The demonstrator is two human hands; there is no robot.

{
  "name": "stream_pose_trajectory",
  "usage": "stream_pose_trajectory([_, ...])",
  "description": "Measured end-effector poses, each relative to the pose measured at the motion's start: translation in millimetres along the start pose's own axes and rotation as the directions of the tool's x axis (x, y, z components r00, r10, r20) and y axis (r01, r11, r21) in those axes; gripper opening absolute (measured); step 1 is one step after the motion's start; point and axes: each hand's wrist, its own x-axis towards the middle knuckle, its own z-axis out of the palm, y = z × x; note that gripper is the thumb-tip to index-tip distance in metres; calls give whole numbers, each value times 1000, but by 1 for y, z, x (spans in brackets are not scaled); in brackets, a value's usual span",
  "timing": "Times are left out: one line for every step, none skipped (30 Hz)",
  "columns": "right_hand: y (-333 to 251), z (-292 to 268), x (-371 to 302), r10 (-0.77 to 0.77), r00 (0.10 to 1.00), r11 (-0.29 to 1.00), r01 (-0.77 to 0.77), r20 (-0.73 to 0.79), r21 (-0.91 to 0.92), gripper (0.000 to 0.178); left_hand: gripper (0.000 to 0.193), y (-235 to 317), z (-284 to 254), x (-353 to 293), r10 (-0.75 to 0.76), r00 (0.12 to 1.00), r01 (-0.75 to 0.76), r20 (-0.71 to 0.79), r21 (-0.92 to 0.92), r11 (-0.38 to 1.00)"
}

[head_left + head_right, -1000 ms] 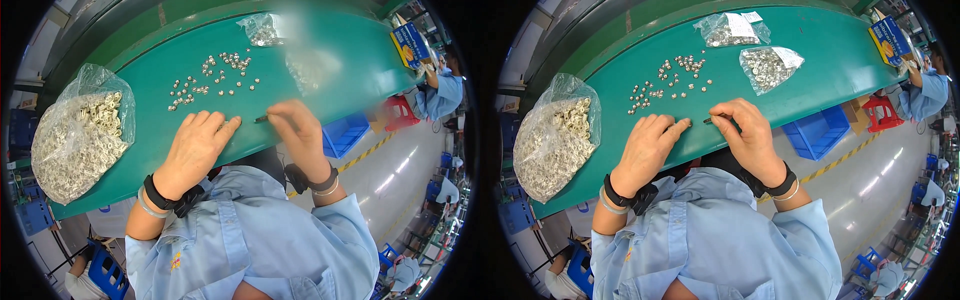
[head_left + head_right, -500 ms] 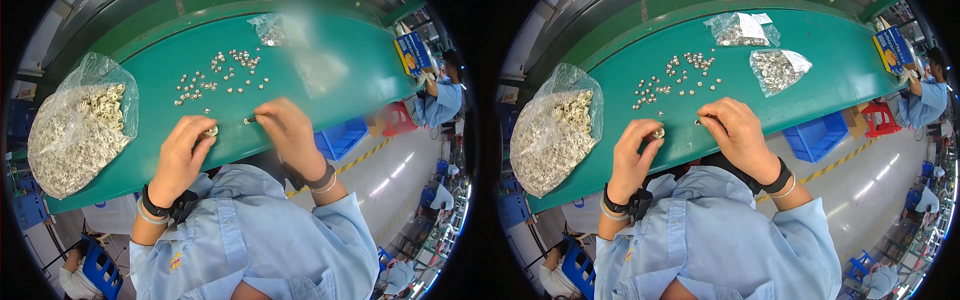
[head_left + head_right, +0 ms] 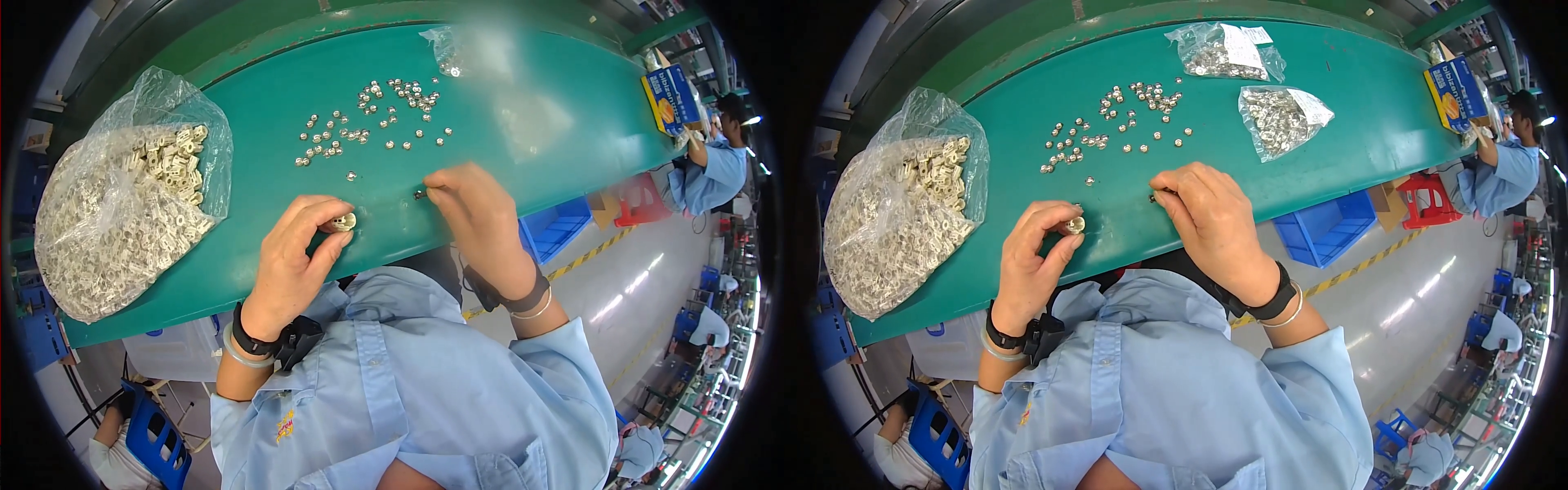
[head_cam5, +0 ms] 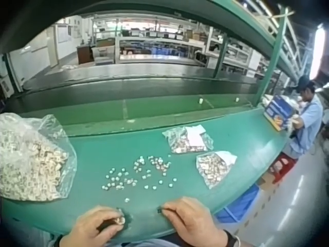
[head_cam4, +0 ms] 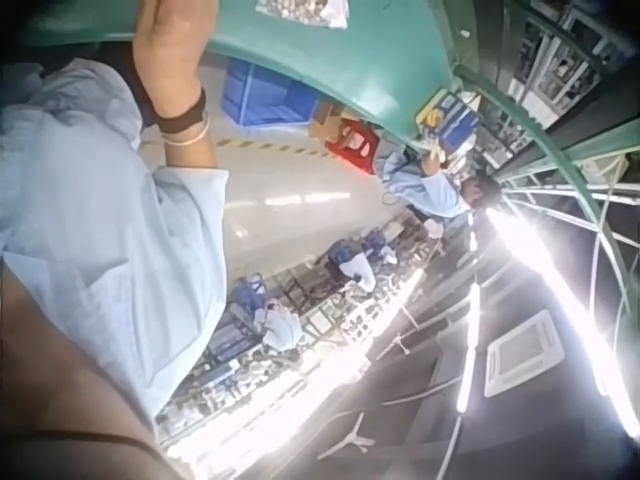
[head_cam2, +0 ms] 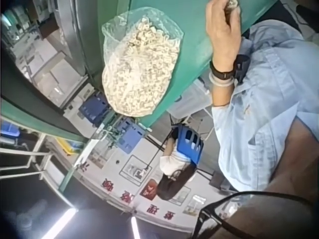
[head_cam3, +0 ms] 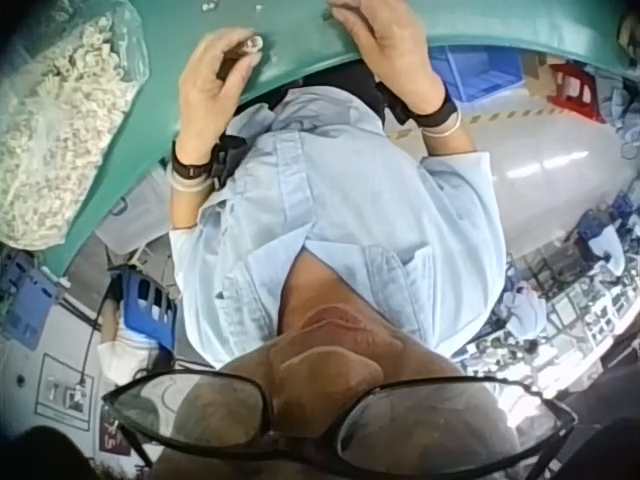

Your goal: The person picks up a white plastic housing and a metal contact, then inserts the contact into the housing using a small tool before placing the assembled unit on the work surface.

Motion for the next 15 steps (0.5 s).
stream_pose_trajectory([-2, -1, 1, -21, 999, 999, 22, 25, -48, 15, 30, 0, 0, 0, 4, 1000, -4, -4, -8, 1000])
stream_pose_trajectory([-4, -3, 2, -41, 998, 994, 46, 50, -96, 16, 30, 0, 0, 0, 8, 1000, -8, -9, -15, 1000])
stream_pose_trajectory([-5, -4, 3, -61, 995, 987, 71, 75, -142, 17, 30, -1, -1, 0, 9, 1000, -9, -10, -15, 1000])
stream_pose_trajectory([-7, -4, 3, -63, 995, 987, 73, 75, -143, 17, 30, -1, -2, -1, -19, 1000, 19, 2, -65, 998])
stream_pose_trajectory([-9, -5, 4, -68, 995, 986, 79, 77, -150, 17, 30, -1, -2, -2, -45, 999, 46, 15, -114, 992])
stream_pose_trajectory([-11, -5, 4, -73, 994, 984, 85, 78, -158, 18, 30, -2, -3, -2, -69, 997, 73, 30, -163, 984])
stream_pose_trajectory([-12, -5, 5, -80, 994, 982, 92, 79, -166, 18, 30, -3, -3, -2, -66, 997, 70, 27, -162, 984])
stream_pose_trajectory([-14, -5, 6, -87, 993, 982, 99, 80, -164, 18, 29, -5, -3, -3, -75, 997, 78, 23, -250, 965])
stream_pose_trajectory([-15, -6, 6, -60, 996, 991, 69, 72, -119, 19, 29, -7, -3, -4, -83, 996, 85, 19, -335, 938])
stream_pose_trajectory([-16, -7, 7, -34, 997, 997, 39, 67, -73, 21, 29, -8, -4, -4, -91, 996, 89, 16, -418, 904])
stream_pose_trajectory([-18, -8, 7, -9, 998, 1000, 11, 63, -26, 22, 29, -7, -4, -4, -89, 996, 83, 6, -414, 907])
stream_pose_trajectory([-22, -9, 8, -20, 998, 1000, 22, 64, -22, 22, 29, -6, -3, -4, -118, 993, 110, 14, -485, 868])
stream_pose_trajectory([-29, -11, 9, -18, 998, 998, 15, 58, 53, 23, 29, -4, -2, -3, -146, 989, 133, 22, -552, 823])
stream_pose_trajectory([-36, -12, 11, -16, 998, 992, 9, 53, 129, 24, 29, -3, -2, -3, -172, 985, 154, 31, -615, 774])
stream_pose_trajectory([-42, -14, 14, -12, 999, 980, 2, 48, 201, 25, 29, -2, -1, -1, -168, 986, 145, 19, -612, 778])
